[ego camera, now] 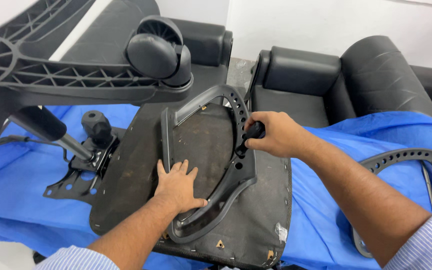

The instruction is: The person uses a screwdriver to fasten screws into a black plastic frame component placed on a padded surface. They repeatedly align the frame, insert screws, and turn the screwdriver to tighten them. The person works on one frame piece throughout the clip.

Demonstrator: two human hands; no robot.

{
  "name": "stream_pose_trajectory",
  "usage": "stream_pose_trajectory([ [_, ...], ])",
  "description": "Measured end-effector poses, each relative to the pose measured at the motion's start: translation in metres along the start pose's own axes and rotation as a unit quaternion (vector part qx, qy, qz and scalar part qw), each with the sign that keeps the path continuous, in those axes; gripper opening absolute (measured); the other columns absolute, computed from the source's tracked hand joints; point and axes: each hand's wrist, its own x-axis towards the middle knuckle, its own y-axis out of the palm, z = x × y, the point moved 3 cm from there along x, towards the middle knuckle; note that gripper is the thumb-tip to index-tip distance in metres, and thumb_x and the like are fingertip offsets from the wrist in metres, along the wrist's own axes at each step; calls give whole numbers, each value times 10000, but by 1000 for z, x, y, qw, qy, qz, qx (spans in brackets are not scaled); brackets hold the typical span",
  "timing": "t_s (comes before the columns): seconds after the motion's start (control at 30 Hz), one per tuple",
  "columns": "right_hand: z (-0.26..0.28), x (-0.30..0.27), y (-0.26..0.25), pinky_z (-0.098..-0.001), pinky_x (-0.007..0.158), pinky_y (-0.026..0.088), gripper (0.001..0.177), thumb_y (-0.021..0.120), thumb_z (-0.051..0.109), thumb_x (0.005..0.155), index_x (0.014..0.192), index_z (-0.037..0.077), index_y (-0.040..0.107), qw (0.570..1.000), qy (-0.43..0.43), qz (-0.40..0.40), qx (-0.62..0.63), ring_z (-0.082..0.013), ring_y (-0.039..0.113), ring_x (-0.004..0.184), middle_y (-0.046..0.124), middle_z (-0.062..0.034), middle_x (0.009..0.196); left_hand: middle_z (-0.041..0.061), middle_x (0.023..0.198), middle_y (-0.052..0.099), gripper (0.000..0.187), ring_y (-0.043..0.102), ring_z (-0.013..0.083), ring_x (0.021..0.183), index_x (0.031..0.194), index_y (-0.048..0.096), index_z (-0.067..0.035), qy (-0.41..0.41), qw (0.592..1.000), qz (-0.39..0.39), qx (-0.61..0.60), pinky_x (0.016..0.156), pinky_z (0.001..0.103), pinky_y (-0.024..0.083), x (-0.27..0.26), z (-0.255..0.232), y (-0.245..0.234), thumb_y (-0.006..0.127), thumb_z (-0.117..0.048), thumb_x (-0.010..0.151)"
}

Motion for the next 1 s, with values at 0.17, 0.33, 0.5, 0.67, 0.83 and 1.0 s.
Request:
stream_pose_trajectory([
  [0.17,1,-5,22,-380,769,581,374,809,255,726,1042,76,720,1000,-11,25,12,-263,766,828,774,-122,870,69,1601,359,765,120,286,1563,1463,515,-226,-7,999,-41,-34,1184,736,-71,-10,-6,9,712,-619,837],
  [0.33,13,-4,26,-360,744,581,347,800,236,716,1014,74,729,998,-29,48,18,-232,767,795,779,-110,847,8,1469,522,362,229,249,1523,1214,725,-244,20,981,-139,-135,1209,693,-103,-24,-16,30,692,-414,896],
  [0.5,30,1,24,-374,754,570,372,800,267,693,1015,94,731,997,-34,72,-5,-258,754,793,771,-113,839,-30,1371,600,254,312,229,1481,1076,795,-239,22,973,-132,-186,1224,677,-117,-30,-15,34,696,-390,897],
  [0.67,34,1,30,-370,765,580,389,799,286,687,1018,95,726,994,-81,73,10,-256,761,816,769,-108,856,-59,1365,597,281,295,218,1488,1116,774,-249,8,978,-103,-182,1215,686,-139,-30,-19,30,687,-403,898],
  [0.83,18,11,0,-360,728,588,364,811,261,729,1033,74,737,999,-48,-5,-15,-244,762,758,761,-125,841,-24,1333,616,310,296,240,1488,1155,753,-220,34,973,-170,-149,1213,661,-110,-25,-26,32,694,-351,880],
  [1.0,0,15,-20,-336,654,603,324,796,223,768,1050,80,725,998,67,1,11,-188,760,670,769,-126,792,1,1220,670,357,491,229,1316,1207,713,-157,70,966,-204,-141,1282,553,60,-8,-41,36,695,-299,880],
])
